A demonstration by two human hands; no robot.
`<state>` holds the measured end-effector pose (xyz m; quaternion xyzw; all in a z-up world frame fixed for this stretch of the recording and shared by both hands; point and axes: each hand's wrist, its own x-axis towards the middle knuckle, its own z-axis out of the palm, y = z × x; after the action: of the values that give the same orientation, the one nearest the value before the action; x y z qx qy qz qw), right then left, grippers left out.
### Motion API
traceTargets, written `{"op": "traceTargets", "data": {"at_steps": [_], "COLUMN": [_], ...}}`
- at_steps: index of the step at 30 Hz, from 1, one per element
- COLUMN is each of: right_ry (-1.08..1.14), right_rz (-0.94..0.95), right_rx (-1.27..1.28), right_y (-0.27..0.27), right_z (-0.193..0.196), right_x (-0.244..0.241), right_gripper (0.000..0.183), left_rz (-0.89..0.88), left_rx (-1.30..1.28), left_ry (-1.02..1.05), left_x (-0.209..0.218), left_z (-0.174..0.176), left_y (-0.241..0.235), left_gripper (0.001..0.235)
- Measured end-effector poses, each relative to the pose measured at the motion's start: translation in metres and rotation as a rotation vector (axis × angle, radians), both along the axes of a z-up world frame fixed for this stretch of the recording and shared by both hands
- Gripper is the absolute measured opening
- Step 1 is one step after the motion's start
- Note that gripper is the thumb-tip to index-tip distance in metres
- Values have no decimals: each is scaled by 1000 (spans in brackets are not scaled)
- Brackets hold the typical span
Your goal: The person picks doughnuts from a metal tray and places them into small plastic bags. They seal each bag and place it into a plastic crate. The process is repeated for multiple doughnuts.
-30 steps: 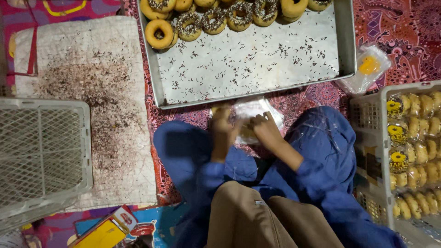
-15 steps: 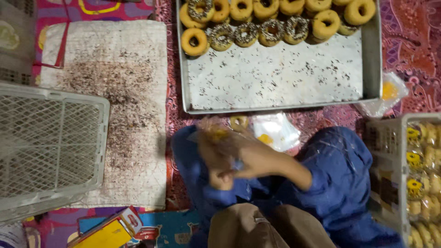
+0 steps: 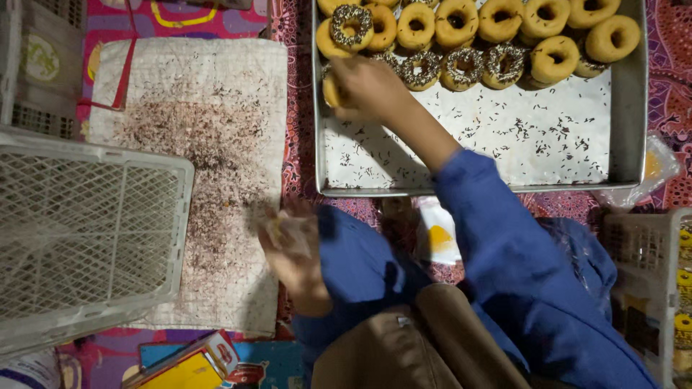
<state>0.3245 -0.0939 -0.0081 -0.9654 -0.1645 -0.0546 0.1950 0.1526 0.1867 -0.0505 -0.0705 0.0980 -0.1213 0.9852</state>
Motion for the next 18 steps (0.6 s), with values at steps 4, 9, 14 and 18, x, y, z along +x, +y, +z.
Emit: {"op": "traceTargets", "data": {"at_steps": [4,9,14,18], "right_ry": [34,-71,-74,-151], "right_rz": [-114,-328,-510,-287], "right_rx": [672,881,462,399], "right_y": [-1,33,58,45], "right_z": [36,61,85,99], "right_x": [-144,-314,-326,-321], "right_gripper": [69,63,63,55], "left_rz": [-27,-3,-7,86], "left_rx": [-294,-243,-40,346], "left_ry": [152,187,-145,-85], "left_x": [-2,-27,-82,-89], "left_z": [1,12,44,64], "left_y": [-18,-67,-123,-127], "left_gripper": [37,38,44,53]}}
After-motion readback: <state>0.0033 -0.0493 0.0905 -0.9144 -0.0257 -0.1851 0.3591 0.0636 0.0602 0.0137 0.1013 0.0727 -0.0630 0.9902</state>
